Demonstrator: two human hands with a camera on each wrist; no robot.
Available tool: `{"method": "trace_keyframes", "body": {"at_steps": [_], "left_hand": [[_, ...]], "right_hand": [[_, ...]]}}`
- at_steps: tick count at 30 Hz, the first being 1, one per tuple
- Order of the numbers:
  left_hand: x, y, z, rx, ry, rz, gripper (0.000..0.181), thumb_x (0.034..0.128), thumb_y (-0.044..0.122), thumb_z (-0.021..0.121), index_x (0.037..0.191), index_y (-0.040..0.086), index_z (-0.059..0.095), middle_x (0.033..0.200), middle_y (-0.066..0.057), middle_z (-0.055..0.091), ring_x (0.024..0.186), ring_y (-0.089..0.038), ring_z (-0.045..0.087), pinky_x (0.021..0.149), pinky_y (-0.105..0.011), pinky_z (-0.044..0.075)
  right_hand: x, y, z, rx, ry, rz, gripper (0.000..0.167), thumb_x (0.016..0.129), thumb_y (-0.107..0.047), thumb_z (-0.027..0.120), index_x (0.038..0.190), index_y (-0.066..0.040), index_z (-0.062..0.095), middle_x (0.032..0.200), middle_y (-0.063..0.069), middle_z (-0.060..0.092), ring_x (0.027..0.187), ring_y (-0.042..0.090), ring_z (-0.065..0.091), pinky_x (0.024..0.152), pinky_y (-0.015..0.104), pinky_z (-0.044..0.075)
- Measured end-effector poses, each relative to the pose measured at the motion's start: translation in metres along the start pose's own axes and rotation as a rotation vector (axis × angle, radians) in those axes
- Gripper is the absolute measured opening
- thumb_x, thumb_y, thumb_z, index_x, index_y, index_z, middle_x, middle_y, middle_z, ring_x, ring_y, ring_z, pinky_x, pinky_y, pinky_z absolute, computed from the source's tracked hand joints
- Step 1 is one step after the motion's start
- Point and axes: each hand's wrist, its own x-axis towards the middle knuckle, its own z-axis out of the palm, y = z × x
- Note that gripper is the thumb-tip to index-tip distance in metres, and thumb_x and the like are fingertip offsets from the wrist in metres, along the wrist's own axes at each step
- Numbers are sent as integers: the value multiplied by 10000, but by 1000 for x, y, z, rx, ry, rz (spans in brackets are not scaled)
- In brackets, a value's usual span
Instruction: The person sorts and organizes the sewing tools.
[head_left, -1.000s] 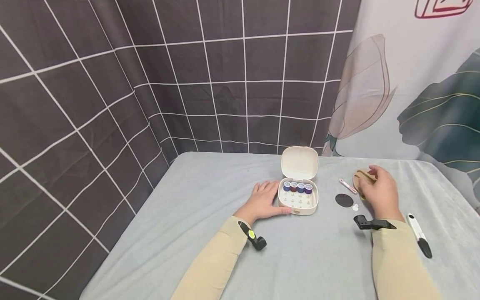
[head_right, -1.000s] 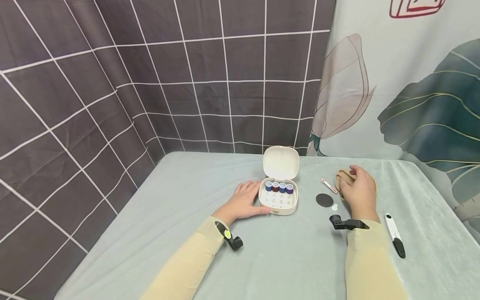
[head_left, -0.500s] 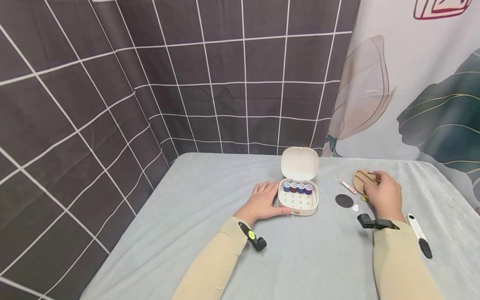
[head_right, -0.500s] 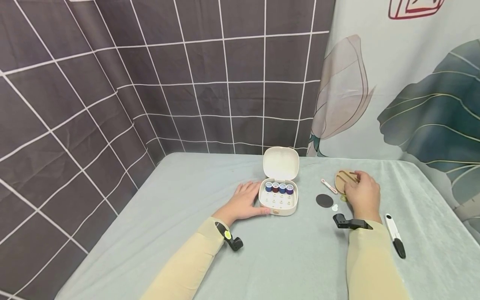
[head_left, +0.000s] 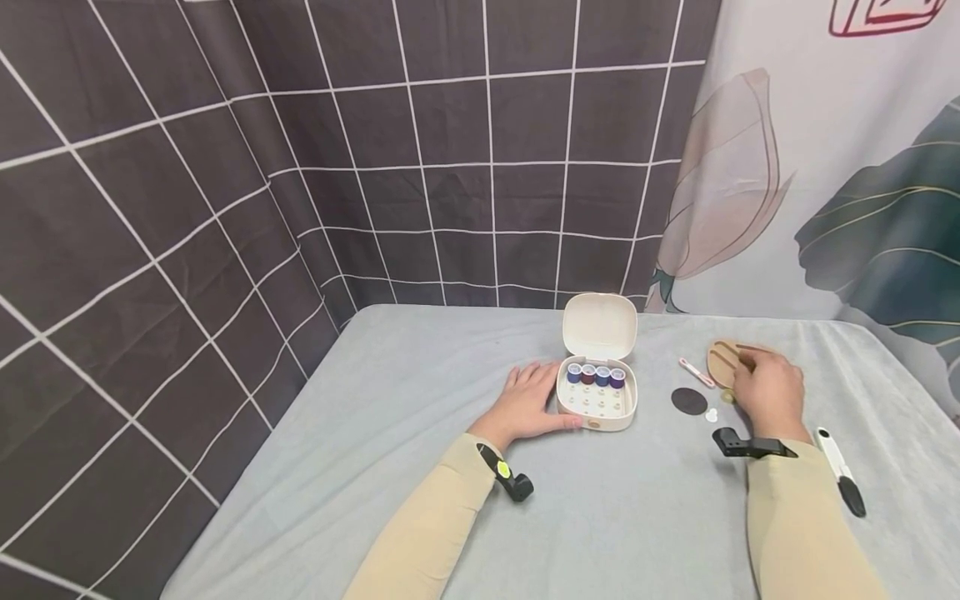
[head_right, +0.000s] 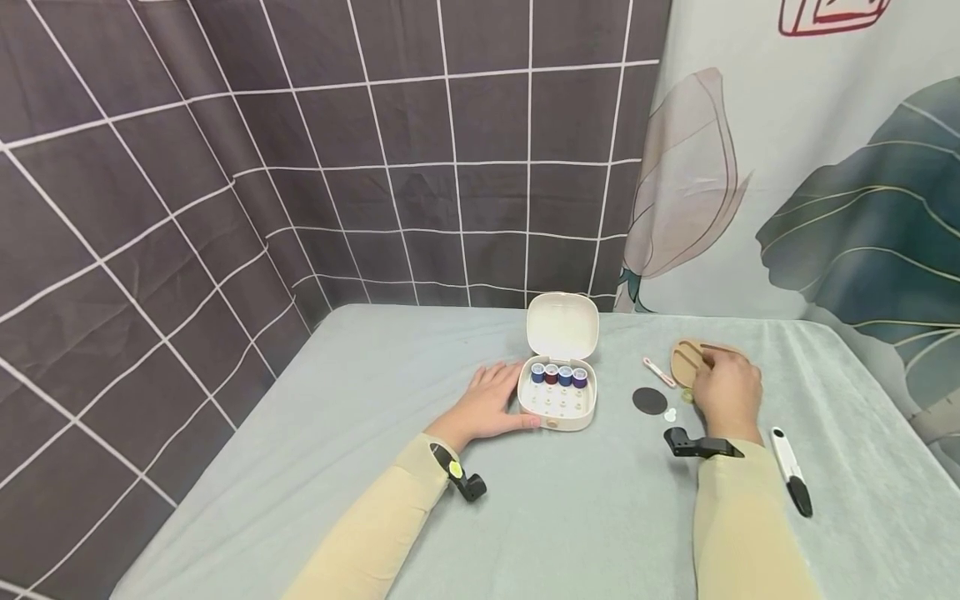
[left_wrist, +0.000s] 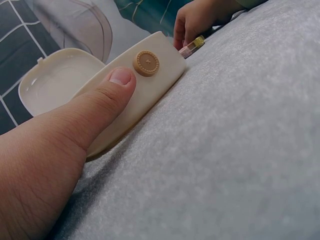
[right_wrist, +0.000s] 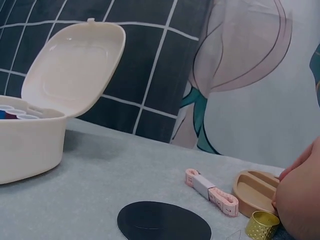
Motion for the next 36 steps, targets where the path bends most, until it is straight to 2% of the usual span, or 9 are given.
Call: {"method": "trace_keyframes", "body": {"at_steps": [6, 10, 18, 22, 27, 36], "left_hand": [[3, -1, -2, 2, -18, -7, 1082, 818, 823, 556, 1638, 239, 162, 1651, 11, 290, 1525, -254, 211, 1232, -549, 109], [4, 1, -2, 3, -1, -1, 1075, 825, 817, 554, 1636, 227, 169, 1650, 5, 292, 1521, -257, 219, 1232, -549, 112], [1, 1, -2, -14, -30, -15, 1090, 815, 815, 570, 1637, 220, 169, 1651, 7, 289, 1532, -256, 194, 1237, -537, 91], [0, 1, 0, -7, -22, -19, 1097, 815, 821, 562, 1634, 196, 186, 1647, -2, 299, 1529, -260, 202, 1236, -539, 98], [1, 0, 1, -9, -22, -13, 1088, 820, 814, 564, 1633, 194, 190, 1645, -6, 304, 1526, -262, 210, 1235, -544, 99], [0, -1, 1, -8, -16, -13, 1094, 816, 830, 550, 1634, 203, 183, 1647, -4, 300, 1526, -257, 208, 1236, -540, 95]], "right_hand": [[1, -1, -2, -11, 13, 0, 365, 957, -9, 538, 1291, 133, 583, 1339, 371, 521, 1185, 569, 456, 989, 632, 321], [1, -2, -5, -10, 36, 20, 365, 982, -14, 520, 1317, 124, 568, 1356, 375, 508, 1214, 571, 442, 1012, 635, 299], [-1, -12, -6, -1, 73, 15, 332, 994, -2, 506, 1291, 123, 584, 1356, 359, 524, 1262, 533, 432, 1056, 615, 270], [-2, -21, -8, 9, 74, -21, 306, 993, 2, 515, 1261, 127, 596, 1318, 372, 541, 1255, 528, 437, 1054, 615, 263], [-2, -33, -14, 17, 30, -64, 300, 1010, -13, 518, 1267, 121, 594, 1313, 379, 530, 1261, 533, 415, 1042, 618, 256], [-1, -58, -20, 36, -45, -235, 284, 990, 0, 542, 1242, 104, 620, 1278, 387, 539, 1237, 555, 416, 1033, 654, 271]]}}
